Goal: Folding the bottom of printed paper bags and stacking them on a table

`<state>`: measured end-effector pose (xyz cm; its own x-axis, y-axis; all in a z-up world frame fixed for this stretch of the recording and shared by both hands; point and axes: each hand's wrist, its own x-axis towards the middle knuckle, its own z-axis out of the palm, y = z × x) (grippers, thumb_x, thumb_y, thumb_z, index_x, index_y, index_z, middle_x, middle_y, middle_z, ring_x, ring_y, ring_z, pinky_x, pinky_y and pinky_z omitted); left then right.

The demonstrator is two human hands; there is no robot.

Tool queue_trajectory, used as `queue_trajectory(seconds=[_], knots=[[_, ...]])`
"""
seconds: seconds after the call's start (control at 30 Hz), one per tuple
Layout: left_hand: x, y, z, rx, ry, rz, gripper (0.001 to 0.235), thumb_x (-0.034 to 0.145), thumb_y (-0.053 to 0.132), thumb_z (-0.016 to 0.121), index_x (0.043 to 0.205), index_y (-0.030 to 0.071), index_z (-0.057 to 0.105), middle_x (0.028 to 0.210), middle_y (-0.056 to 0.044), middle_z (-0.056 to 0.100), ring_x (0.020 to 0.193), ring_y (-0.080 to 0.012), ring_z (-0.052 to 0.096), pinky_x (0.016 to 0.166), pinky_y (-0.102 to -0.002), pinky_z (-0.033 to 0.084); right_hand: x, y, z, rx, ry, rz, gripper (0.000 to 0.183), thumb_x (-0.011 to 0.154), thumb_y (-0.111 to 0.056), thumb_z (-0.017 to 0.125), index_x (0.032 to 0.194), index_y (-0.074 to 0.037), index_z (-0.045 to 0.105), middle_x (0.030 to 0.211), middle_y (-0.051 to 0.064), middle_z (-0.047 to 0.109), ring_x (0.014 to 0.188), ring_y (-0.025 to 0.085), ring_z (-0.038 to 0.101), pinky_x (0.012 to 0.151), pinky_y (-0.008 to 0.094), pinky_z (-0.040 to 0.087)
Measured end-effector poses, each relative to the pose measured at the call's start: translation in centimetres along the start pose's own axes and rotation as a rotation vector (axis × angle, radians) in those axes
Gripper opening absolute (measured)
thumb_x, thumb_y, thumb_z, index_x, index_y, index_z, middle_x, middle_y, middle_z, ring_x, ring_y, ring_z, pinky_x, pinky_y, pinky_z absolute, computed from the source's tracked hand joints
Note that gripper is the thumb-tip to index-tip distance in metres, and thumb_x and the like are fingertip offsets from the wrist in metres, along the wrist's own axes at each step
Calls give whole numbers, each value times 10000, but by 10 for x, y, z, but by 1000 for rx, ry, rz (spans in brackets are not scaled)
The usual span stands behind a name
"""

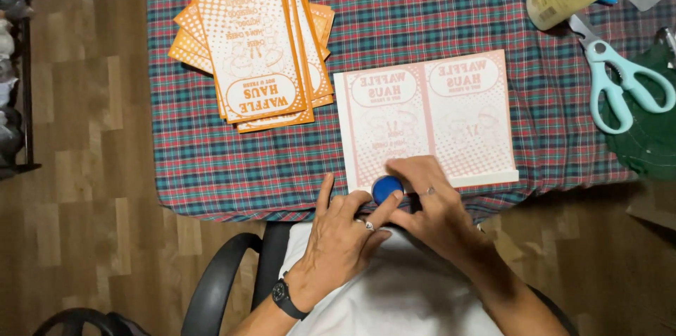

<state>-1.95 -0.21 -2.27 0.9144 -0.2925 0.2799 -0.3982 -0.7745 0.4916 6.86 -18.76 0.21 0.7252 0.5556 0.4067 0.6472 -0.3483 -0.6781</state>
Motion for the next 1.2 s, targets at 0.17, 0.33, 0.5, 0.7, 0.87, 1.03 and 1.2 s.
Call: queue_trajectory(seconds=[0.17,0.33,0.5,0.7,0.87,1.03,1.2], knots=[[3,6,14,81,83,-76,623,986,383,767,1512,349,434,1187,-68,563,916,-246,546,1179,-739,241,-32,8,-16,-272,97,-35,482,830,-409,832,1171,-111,666,1093,58,669,983,214,656,938,390,427],[21,10,33,-33,305,99,447,1053,161,738,1378,56,450,1399,-238,629,1205,-344,697,1109,-495,364,-40,21,-10,-419,137,-106,158,992,-191,705,1116,-104,752,1064,12,734,983,219,669,932,394,373],[14,-9,22,-22,433,196,344,959,15,823,1217,-42,602,1307,-222,670,1189,-418,681,997,-518,523,-38,16,-11,-472,144,-100,106,982,-182,725,1049,-115,772,1018,-5,753,955,198,657,966,418,306],[-17,-31,-19,81,417,118,401,917,17,862,1241,-42,634,1365,-185,645,1243,-429,647,1011,-537,519,-35,16,-11,-435,202,-139,46,962,-128,746,972,-103,783,974,0,757,914,188,661,943,395,311],[8,-11,-1,-77,429,108,119,1033,104,589,1086,103,696,1299,-100,631,1139,-361,639,957,-503,528,-38,21,-6,-407,239,-132,54,929,-104,786,983,-99,782,977,6,750,895,197,656,932,400,343],[17,-4,20,-87,477,190,343,898,-27,866,1139,-41,623,1223,-242,695,1116,-413,683,983,-539,512,-40,21,-11,-431,200,-140,70,944,-119,778,1013,-109,781,1004,-2,755,922,189,652,945,406,334],[-7,-28,-34,56,425,57,197,919,-21,775,1077,-71,667,1235,-232,693,1155,-374,674,1046,-515,499,-41,22,-9,-450,207,-153,159,890,-169,854,1015,-124,767,995,-8,743,940,182,665,961,395,338]])
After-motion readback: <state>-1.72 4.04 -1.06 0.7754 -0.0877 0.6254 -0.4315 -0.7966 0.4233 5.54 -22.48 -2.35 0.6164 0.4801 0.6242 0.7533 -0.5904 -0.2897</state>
